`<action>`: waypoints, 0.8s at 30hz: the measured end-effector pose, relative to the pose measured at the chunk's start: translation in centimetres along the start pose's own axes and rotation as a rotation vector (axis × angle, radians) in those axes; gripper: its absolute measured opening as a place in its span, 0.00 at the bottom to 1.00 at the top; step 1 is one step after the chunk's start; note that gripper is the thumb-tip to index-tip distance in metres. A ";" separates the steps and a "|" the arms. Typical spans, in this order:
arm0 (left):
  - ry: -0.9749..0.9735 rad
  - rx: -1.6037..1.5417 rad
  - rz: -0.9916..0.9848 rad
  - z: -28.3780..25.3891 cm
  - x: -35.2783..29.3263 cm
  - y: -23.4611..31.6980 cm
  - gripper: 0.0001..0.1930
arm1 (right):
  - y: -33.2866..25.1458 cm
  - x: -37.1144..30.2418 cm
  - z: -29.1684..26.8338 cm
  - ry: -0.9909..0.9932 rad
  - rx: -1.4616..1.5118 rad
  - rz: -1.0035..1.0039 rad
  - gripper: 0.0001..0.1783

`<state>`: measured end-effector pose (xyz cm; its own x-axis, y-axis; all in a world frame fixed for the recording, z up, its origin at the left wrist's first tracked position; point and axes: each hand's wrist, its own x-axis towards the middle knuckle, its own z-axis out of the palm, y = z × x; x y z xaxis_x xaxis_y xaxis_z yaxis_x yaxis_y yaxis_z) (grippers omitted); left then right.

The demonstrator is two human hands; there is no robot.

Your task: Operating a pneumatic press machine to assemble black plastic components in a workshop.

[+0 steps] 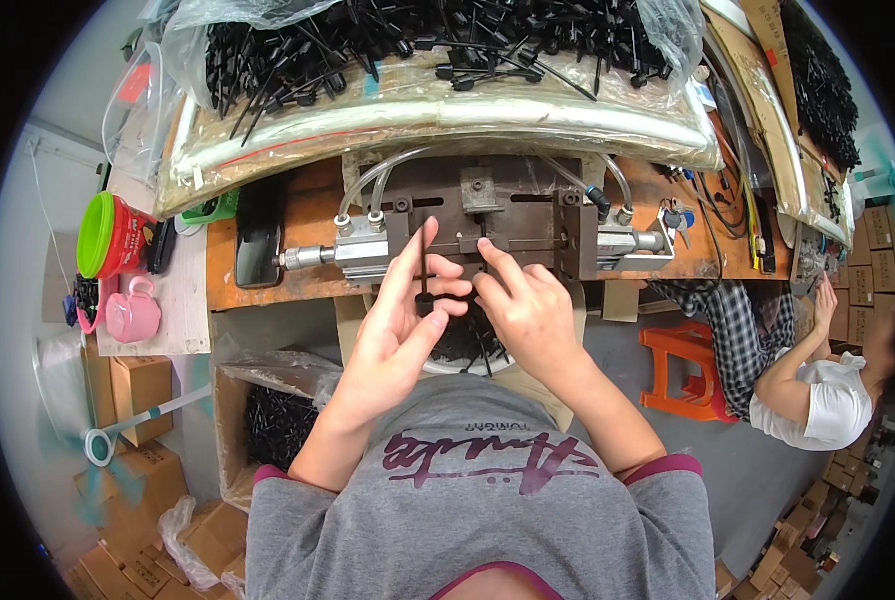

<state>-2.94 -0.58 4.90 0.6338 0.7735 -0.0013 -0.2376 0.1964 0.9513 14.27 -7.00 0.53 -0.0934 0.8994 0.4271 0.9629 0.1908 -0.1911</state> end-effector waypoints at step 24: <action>-0.035 1.225 0.579 0.8 1.6 -7.3 0.10 | 8.2 22.6 2.6 0.211 -0.074 -0.005 0.06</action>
<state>0.37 -1.27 -1.84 0.6898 0.5421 0.4800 0.3163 -0.8219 0.4737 19.41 15.90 6.28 -0.0508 0.7946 0.6050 0.9793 0.1586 -0.1261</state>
